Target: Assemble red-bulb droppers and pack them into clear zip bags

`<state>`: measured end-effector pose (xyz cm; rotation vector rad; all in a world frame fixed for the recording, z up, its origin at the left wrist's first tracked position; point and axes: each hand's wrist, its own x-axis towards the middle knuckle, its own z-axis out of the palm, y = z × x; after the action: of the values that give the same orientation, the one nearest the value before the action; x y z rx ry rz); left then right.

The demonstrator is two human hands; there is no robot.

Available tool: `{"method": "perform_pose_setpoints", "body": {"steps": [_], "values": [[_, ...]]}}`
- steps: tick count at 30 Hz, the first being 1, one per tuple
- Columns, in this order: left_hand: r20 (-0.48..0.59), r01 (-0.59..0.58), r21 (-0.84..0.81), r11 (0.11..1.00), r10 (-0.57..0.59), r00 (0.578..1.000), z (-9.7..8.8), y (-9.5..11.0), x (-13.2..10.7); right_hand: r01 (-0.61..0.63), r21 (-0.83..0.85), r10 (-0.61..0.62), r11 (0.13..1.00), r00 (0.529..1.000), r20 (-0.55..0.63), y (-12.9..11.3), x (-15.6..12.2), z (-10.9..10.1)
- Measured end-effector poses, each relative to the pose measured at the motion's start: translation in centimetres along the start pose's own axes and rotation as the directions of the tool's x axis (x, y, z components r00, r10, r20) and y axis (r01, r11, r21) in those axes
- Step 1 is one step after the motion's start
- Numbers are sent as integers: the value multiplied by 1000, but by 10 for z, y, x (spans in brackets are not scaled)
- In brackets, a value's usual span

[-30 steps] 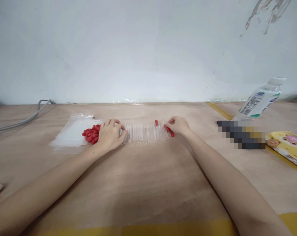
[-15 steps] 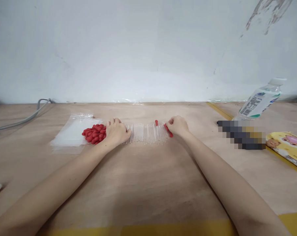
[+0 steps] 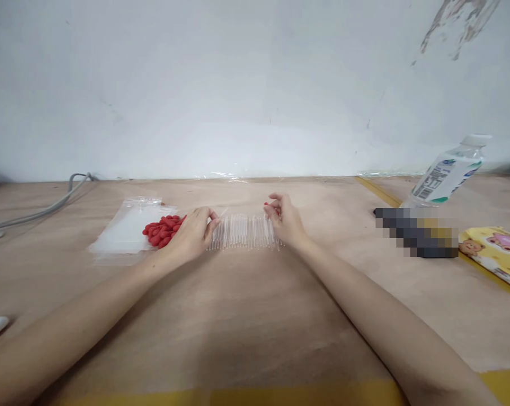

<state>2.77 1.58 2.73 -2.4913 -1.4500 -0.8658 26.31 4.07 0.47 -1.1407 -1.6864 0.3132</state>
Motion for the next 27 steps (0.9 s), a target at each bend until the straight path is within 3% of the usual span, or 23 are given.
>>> {"method": "perform_pose_setpoints", "body": {"steps": [4, 7, 20, 27], "values": [[-5, -158, -98, 983, 158, 987, 2, -11, -30, 267, -1, -263, 964, 949, 174, -17, -19, 20], [-75, -240, -156, 958, 231, 970, 8, -17, -42, 355, 30, -353, 934, 908, 226, -23, -31, 30], [-83, -311, -212, 926, 300, 950, 15, -20, -44, 392, 95, -403, 915, 880, 251, -26, -39, 34], [-137, -372, -210, 904, 349, 927, 18, -24, -43, 428, 93, -438, 899, 866, 242, -23, -39, 36]]}}
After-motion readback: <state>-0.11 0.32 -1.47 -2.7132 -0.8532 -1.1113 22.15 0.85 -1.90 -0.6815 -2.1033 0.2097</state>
